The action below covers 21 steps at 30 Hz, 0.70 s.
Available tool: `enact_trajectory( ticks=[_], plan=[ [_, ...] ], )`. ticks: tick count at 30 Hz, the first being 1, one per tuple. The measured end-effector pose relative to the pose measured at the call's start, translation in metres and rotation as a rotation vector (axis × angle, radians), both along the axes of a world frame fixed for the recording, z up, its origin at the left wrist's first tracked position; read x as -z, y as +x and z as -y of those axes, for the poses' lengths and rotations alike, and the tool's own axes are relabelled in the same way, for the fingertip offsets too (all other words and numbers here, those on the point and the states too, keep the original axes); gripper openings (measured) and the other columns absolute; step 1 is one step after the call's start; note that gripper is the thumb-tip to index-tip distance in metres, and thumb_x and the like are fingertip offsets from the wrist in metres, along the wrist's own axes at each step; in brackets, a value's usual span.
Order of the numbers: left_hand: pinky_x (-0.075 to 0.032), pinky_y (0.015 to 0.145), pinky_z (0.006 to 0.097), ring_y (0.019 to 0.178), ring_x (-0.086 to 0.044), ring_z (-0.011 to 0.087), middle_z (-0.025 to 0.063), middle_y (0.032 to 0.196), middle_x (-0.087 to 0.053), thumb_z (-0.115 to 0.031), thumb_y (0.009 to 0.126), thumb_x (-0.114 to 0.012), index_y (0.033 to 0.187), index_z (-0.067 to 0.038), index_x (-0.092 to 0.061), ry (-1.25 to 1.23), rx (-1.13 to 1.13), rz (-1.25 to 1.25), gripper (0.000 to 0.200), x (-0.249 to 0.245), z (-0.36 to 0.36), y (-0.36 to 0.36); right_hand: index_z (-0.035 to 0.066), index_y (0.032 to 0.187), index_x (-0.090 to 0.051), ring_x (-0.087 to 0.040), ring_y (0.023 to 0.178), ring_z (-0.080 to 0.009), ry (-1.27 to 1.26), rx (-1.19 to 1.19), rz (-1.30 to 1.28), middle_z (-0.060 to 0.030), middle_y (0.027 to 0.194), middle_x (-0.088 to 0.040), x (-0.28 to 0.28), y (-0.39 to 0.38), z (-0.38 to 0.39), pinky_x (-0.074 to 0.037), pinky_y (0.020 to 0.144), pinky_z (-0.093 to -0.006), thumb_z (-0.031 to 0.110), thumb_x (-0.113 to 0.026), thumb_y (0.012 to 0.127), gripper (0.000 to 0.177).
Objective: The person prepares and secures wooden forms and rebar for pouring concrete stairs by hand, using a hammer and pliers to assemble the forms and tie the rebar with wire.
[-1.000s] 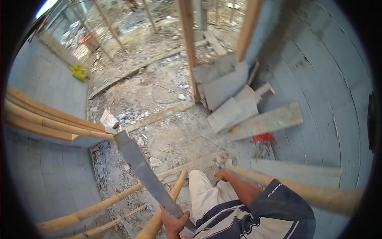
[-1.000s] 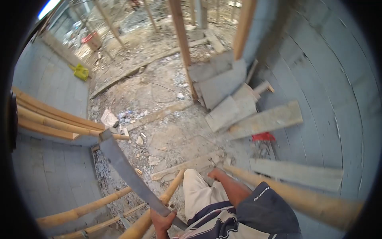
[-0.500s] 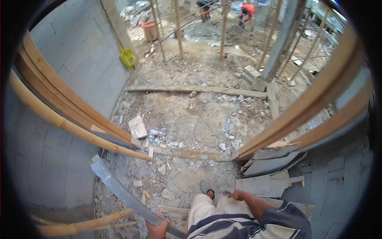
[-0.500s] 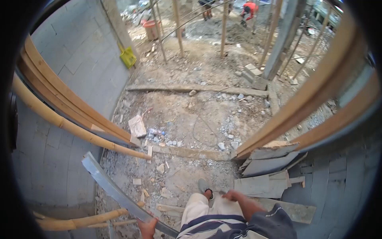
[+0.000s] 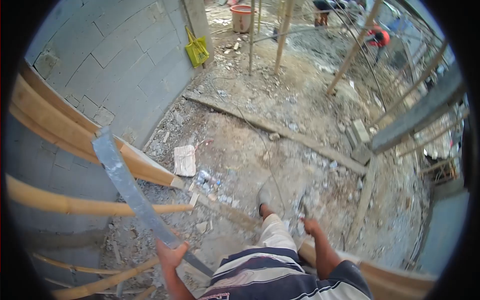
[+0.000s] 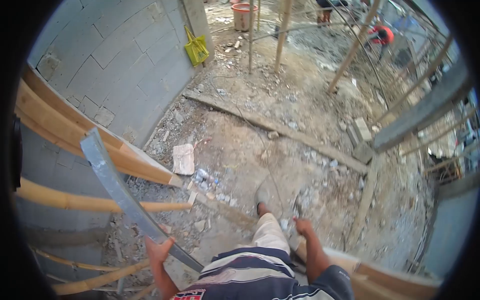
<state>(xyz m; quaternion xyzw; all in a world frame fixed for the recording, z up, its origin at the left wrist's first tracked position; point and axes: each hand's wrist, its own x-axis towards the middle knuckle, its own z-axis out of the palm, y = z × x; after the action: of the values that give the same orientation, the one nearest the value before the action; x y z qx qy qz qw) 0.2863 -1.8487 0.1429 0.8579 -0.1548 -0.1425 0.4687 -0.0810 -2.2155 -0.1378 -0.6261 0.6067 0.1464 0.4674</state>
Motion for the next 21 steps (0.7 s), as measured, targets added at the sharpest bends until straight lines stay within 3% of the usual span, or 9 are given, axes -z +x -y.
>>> enact_trajectory(
  ticks=[2,4,7,8,10,13,16,18,21],
  plan=[
    [-0.046,0.074,0.0313,0.080,-0.055,0.0164,0.0043,0.088,-0.055,-0.005,0.057,-0.076,0.098,-0.005,-0.052,-0.001,-0.043,-0.081,0.047,-0.008,0.046,0.039,0.004,0.056,-0.051,-0.044,0.041,-0.0189,0.270,0.270,-0.055,-0.0073,0.051,-0.048,0.007,0.025,0.033,-0.034,0.041,-0.0389,0.050,-0.063,0.087,0.057],
    [-0.046,0.077,0.0317,0.084,-0.055,0.0170,0.0052,0.092,-0.055,-0.006,0.059,-0.077,0.104,-0.004,-0.052,-0.102,-0.112,0.001,0.051,-0.013,0.102,0.079,0.006,0.055,-0.050,-0.043,0.041,-0.0181,0.403,0.191,-0.123,-0.0069,0.051,-0.048,0.024,0.047,0.073,-0.033,0.040,-0.0380,0.046,-0.064,0.087,0.053],
    [-0.045,0.085,0.0331,0.092,-0.054,0.0185,0.0071,0.103,-0.054,-0.007,0.062,-0.078,0.116,-0.001,-0.049,-0.190,-0.210,0.062,0.062,-0.053,0.135,0.121,0.005,0.058,-0.053,-0.043,0.040,-0.0189,0.517,0.003,-0.307,-0.0082,0.048,-0.048,0.022,0.086,0.127,-0.032,0.040,-0.0386,0.043,-0.064,0.088,0.050],
    [-0.044,0.089,0.0340,0.097,-0.053,0.0195,0.0080,0.109,-0.054,-0.008,0.063,-0.078,0.123,0.000,-0.047,-0.322,-0.261,0.101,0.068,-0.045,0.161,0.141,0.004,0.055,-0.056,-0.044,0.041,-0.0198,0.545,-0.232,-0.309,-0.0100,0.046,-0.046,0.016,0.111,0.151,-0.034,0.042,-0.0404,0.049,-0.062,0.086,0.054],
    [-0.043,0.093,0.0372,0.103,-0.052,0.0215,0.0088,0.116,-0.051,-0.011,0.067,-0.077,0.131,0.003,-0.041,-0.331,-0.251,0.178,0.075,-0.054,0.184,0.179,0.005,0.049,-0.059,-0.045,0.041,-0.0201,0.657,-0.497,-0.480,-0.0111,0.045,-0.046,0.046,0.140,0.197,-0.038,0.047,-0.0421,0.058,-0.058,0.084,0.063],
    [-0.042,0.096,0.0388,0.105,-0.048,0.0216,0.0086,0.116,-0.047,-0.017,0.069,-0.077,0.132,0.003,-0.036,-0.452,-0.311,0.335,0.077,-0.066,0.242,0.245,0.006,0.045,-0.051,-0.043,0.040,-0.0198,0.525,-0.542,-0.385,-0.0073,0.044,-0.045,0.042,0.202,0.268,-0.037,0.046,-0.0383,0.060,-0.057,0.085,0.067],
    [-0.039,0.101,0.0410,0.108,-0.044,0.0218,0.0094,0.117,-0.041,-0.027,0.070,-0.076,0.134,0.001,-0.031,-0.564,-0.119,0.333,0.083,-0.083,0.311,0.326,0.006,0.042,-0.048,-0.043,0.039,-0.0193,0.534,-0.450,-0.227,-0.0062,0.041,-0.042,0.030,0.279,0.328,-0.037,0.046,-0.0387,0.061,-0.059,0.084,0.070],
    [-0.033,0.105,0.0412,0.108,-0.041,0.0219,0.0098,0.116,-0.036,-0.036,0.068,-0.076,0.133,0.000,-0.029,-0.553,0.087,0.442,0.088,-0.075,0.350,0.397,0.005,0.045,-0.052,-0.045,0.040,-0.0195,0.608,-0.347,-0.387,-0.0077,0.043,-0.044,0.050,0.338,0.360,-0.037,0.044,-0.0394,0.058,-0.059,0.085,0.067],
    [-0.029,0.108,0.0422,0.115,-0.042,0.0242,0.0138,0.124,-0.040,-0.042,0.066,-0.075,0.142,0.003,-0.020,-0.548,0.033,0.446,0.104,-0.083,0.449,0.486,0.002,0.053,-0.058,-0.044,0.039,-0.0202,0.409,-0.239,-0.331,-0.0096,0.047,-0.048,0.012,0.421,0.411,-0.035,0.042,-0.0397,0.054,-0.061,0.086,0.062]
  ],
)
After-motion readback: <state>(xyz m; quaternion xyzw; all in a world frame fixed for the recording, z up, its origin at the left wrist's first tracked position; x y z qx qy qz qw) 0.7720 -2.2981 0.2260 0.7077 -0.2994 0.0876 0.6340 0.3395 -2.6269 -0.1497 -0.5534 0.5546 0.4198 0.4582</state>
